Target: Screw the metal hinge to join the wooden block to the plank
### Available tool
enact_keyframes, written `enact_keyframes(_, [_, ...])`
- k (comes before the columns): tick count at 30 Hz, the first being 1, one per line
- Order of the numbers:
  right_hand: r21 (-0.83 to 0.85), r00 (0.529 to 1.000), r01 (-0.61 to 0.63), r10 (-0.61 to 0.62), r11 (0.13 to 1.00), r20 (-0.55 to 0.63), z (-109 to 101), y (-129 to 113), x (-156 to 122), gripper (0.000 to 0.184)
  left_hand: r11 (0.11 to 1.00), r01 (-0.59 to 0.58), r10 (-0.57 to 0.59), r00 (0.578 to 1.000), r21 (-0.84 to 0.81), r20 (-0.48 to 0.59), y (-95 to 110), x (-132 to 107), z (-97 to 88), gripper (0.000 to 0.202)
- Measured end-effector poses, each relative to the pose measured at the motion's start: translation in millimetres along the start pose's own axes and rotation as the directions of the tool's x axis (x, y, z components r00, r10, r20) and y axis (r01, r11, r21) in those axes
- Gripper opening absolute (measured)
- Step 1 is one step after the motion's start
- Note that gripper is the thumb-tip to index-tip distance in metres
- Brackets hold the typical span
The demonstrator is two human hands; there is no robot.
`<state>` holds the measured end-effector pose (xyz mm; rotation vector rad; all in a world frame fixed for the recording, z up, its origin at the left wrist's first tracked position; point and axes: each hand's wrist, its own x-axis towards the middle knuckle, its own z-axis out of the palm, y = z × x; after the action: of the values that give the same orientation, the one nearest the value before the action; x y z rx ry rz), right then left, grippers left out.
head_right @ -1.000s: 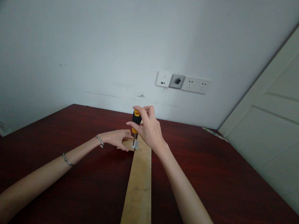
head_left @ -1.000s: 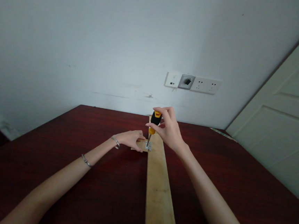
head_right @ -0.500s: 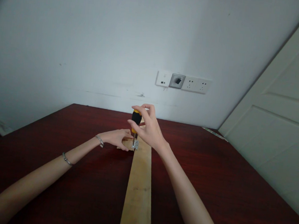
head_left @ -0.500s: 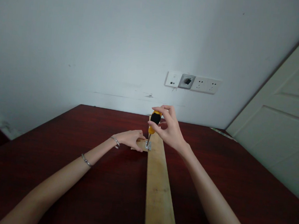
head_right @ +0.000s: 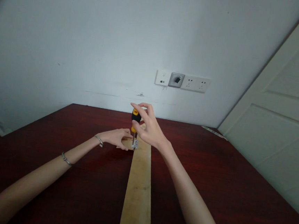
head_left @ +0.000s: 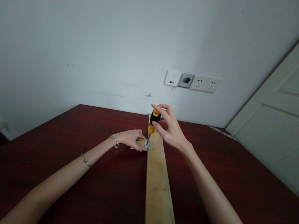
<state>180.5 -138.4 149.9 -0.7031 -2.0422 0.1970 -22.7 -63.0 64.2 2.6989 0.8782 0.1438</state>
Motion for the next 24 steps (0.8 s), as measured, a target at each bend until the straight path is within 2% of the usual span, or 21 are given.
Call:
enact_keyframes(3, [0.018,0.999,0.04,-0.041,0.999,0.006,-0.3,3.1,0.9,0.05,1.0,0.005,-0.005,1.0,0.004,-0.002,0.5,0.1,0.3,0.046])
enact_keyframes(8, [-0.029,0.995,-0.017,0.014,0.999,-0.096,4.9,9.8,-0.5,0.044,1.0,-0.003,0.003,1.0,-0.015,-0.005,1.6,0.4,-0.5,0.047])
enact_keyframes(10, [-0.018,0.997,-0.016,0.014,1.0,-0.073,3.8,8.9,-0.8,0.045,1.0,-0.003,0.003,1.0,-0.02,-0.006,1.8,0.4,-0.8,0.047])
enact_keyframes(14, [0.024,0.998,0.065,-0.065,0.998,0.004,0.0,6.1,0.1,0.046,1.0,0.004,-0.004,1.0,-0.005,-0.009,2.2,0.2,-1.0,0.047])
enact_keyframes(16, [0.025,0.998,0.067,-0.066,0.997,-0.01,0.9,6.2,0.3,0.044,1.0,0.0,0.0,1.0,0.005,-0.012,2.5,0.2,-1.1,0.047])
enact_keyframes(20, [-0.01,0.996,-0.014,0.013,1.0,-0.088,5.1,6.5,-1.0,0.041,1.0,0.003,-0.003,1.0,0.005,-0.002,3.1,0.4,-1.5,0.045])
enact_keyframes(24, [0.007,0.999,0.022,-0.021,1.0,-0.035,2.0,4.6,-1.4,0.048,1.0,0.012,-0.012,1.0,0.004,-0.003,2.2,0.6,-0.8,0.047])
